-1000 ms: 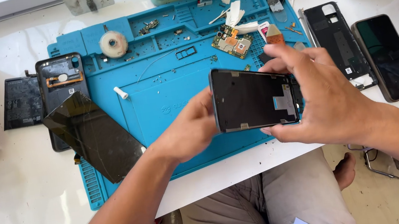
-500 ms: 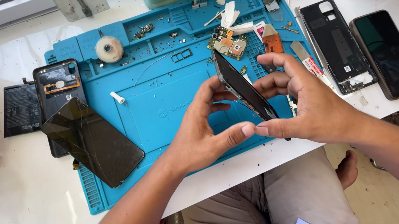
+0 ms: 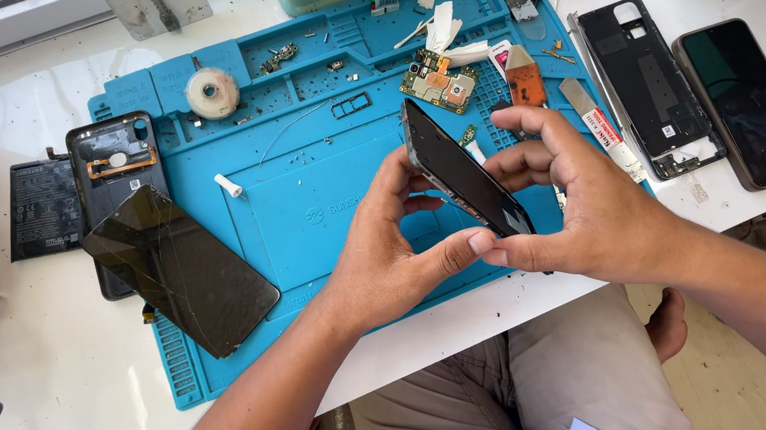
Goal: Repairing a mobile phone by applying adhesive to the frame and installing a replacement screen.
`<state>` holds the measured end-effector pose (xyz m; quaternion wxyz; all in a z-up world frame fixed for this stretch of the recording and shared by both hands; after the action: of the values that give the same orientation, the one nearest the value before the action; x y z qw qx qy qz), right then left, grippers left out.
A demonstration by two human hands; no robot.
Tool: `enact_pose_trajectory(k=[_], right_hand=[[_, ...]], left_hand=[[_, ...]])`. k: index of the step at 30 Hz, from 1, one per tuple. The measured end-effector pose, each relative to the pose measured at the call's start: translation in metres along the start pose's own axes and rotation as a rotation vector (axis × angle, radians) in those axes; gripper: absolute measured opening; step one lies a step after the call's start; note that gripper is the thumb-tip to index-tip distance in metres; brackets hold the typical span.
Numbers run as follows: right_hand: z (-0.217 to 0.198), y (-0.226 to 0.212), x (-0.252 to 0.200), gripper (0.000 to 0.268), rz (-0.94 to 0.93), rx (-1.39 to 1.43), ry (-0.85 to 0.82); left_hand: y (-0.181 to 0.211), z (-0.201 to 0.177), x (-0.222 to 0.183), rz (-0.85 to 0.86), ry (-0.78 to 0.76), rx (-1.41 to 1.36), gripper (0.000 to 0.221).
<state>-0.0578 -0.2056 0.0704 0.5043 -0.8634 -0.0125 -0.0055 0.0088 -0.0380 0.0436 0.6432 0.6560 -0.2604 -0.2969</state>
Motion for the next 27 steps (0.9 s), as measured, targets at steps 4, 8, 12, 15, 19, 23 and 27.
enact_pose_trajectory(k=[4,8,12,15,19,23,27], right_hand=[[0.004,-0.003,-0.002,0.107,-0.02,-0.033,0.028],[0.007,-0.007,-0.004,0.107,-0.071,-0.027,0.032],[0.008,-0.01,-0.004,0.106,-0.079,-0.01,0.015],[0.011,-0.011,-0.005,0.107,-0.079,-0.013,0.027],[0.015,-0.008,-0.008,0.106,-0.058,0.064,0.014],[0.012,-0.011,-0.012,0.117,-0.142,0.042,0.031],[0.01,-0.061,-0.031,0.105,-0.433,-0.121,0.274]], left_hand=[[-0.001,-0.004,0.001,0.052,0.016,0.007,0.079],[0.002,-0.003,-0.002,0.142,-0.032,-0.009,0.083],[0.003,-0.003,-0.002,0.14,-0.031,0.002,0.079],[-0.001,-0.003,-0.002,0.139,-0.027,-0.005,0.072],[0.002,-0.002,-0.001,0.147,-0.032,-0.032,0.081],[-0.01,-0.004,0.005,0.06,0.039,-0.172,0.076],[-0.022,-0.013,0.011,0.012,0.153,-0.305,0.078]])
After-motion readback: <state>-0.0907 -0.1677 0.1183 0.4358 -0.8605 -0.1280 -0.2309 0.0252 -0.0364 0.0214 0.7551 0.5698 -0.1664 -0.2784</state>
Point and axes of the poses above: each hand's wrist, its own x-axis towards the middle knuckle, its own z-axis out of the palm, y = z × x, the point moved 5 cm from there along x, towards the middle knuckle, and after that the axes turned 14 degrees about -z, right-handed, at the moved point
